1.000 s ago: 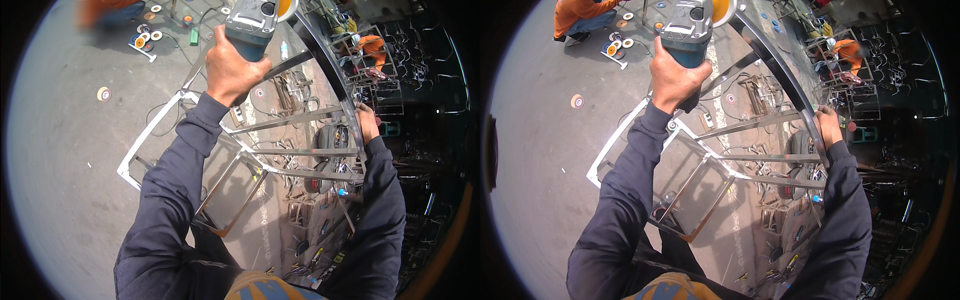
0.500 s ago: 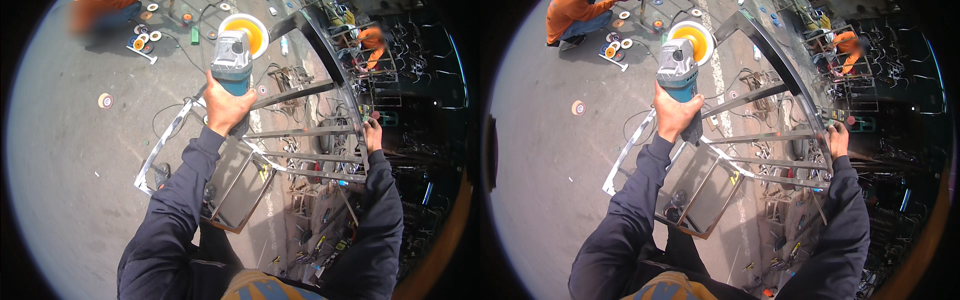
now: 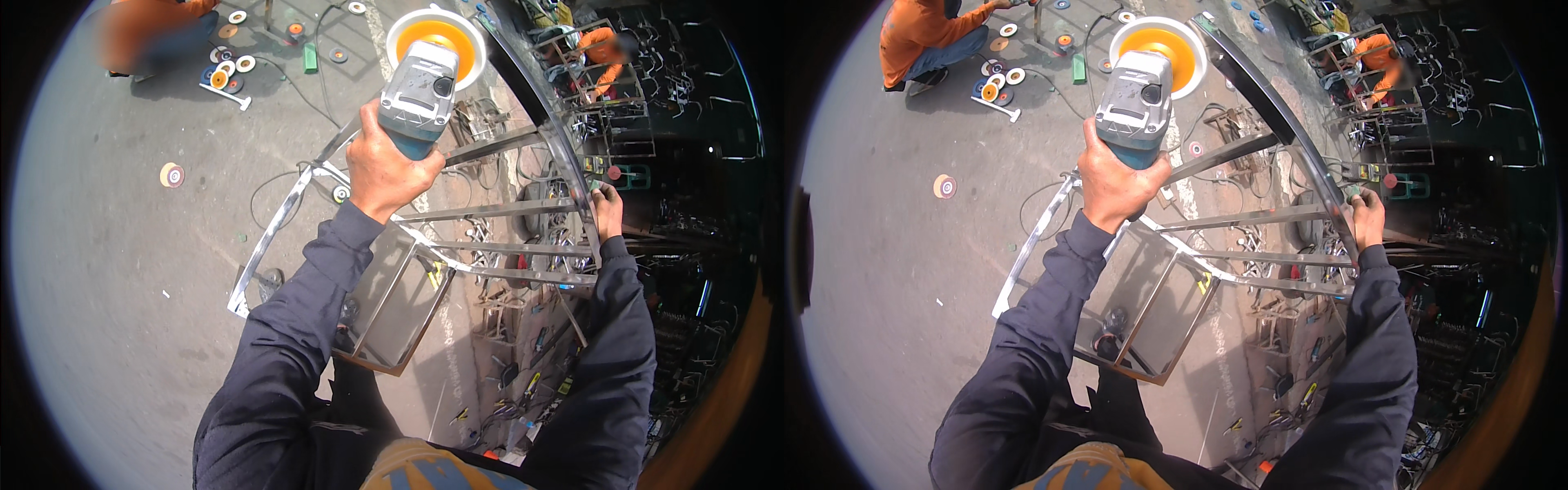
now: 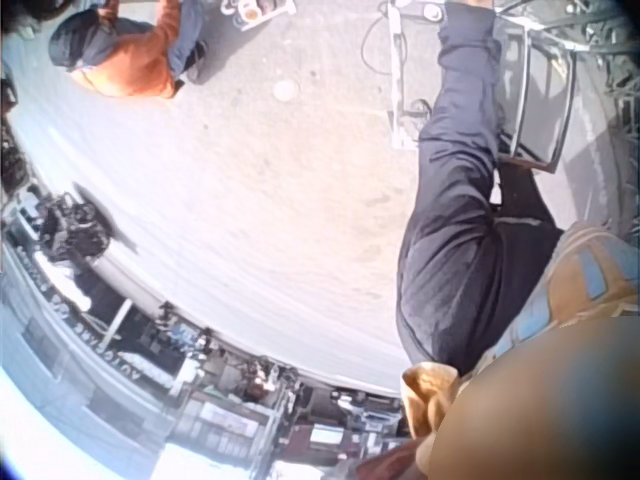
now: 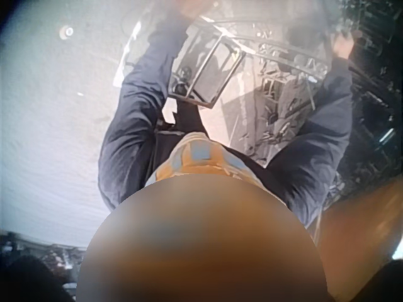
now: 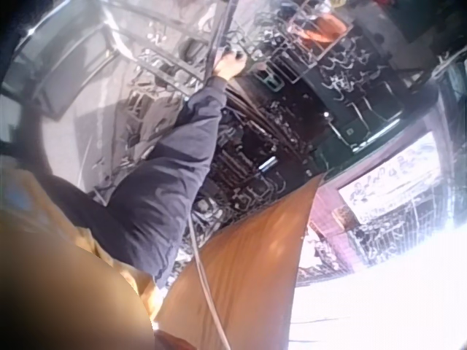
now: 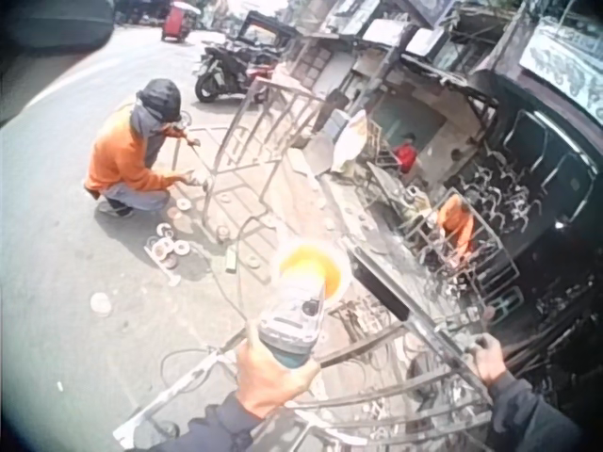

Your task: The person uses an angle grinder with a polishing disc to grind and polish the edges of a rectangular metal frame. They hold the frame with one hand and move the grinder along the edges, occasionally repositioning the frame to access different sections.

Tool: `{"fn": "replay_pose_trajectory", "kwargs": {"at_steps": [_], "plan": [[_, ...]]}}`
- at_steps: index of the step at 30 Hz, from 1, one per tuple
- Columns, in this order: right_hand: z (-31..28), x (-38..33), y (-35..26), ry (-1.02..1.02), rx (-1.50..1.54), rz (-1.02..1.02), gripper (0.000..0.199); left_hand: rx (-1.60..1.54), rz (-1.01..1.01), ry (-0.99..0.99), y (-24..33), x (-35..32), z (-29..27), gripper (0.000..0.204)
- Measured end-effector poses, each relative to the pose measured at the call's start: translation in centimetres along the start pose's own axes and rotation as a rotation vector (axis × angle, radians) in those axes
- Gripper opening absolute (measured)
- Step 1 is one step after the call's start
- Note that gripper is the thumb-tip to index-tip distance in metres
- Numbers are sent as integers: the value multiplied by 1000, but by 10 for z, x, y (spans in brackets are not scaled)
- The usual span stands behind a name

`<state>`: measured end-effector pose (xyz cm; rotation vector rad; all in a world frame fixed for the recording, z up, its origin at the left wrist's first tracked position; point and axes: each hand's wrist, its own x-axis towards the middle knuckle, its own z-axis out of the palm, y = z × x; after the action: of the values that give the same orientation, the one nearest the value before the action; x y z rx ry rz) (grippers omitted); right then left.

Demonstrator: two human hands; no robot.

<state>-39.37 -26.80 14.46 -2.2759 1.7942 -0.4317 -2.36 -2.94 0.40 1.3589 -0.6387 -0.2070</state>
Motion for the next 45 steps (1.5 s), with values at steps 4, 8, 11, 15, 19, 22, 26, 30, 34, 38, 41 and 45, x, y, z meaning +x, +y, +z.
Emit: {"fn": "replay_pose_trajectory", "kwargs": {"at_steps": [4, 8, 11, 15, 19, 22, 26, 30, 34, 38, 41, 45], "plan": [[-2, 0, 2, -20, 42, 7, 28, -1, 30, -12, 1, 4, 5, 73], [-2, 2, 3, -28, 21, 15, 29, 38, 41, -27, 6, 5, 3, 74], [1, 4, 3, -5, 23, -1, 29, 31, -12, -37, 3, 2, -3, 74], [2, 5, 3, -18, 48, 29, 30, 62, -38, -57, -3, -3, -4, 73], [-1, 3, 2, -13, 20, 6, 30, 22, 86, -31, -1, -1, 6, 73], [-2, 1, 1, -18, 31, -1, 31, 22, 84, -25, 3, 0, 7, 76], [0, 3, 1, -16, 24, 3, 31, 87, 40, -28, 3, 1, 0, 75], [0, 3, 4, -12, -3, -7, 30, 73, 48, 9, -3, 5, 0, 74], [-1, 2, 0, -2, -20, -16, 29, 97, 53, 15, -3, 7, -2, 73], [-1, -1, -6, -19, 42, 15, 29, 98, 50, 26, -4, 8, -3, 73], [-1, -2, -7, -23, 42, 28, 29, 95, 47, 22, -6, 8, -4, 73], [0, 0, -4, -18, 66, 26, 29, 84, -4, -11, -8, 3, -5, 73]]}}
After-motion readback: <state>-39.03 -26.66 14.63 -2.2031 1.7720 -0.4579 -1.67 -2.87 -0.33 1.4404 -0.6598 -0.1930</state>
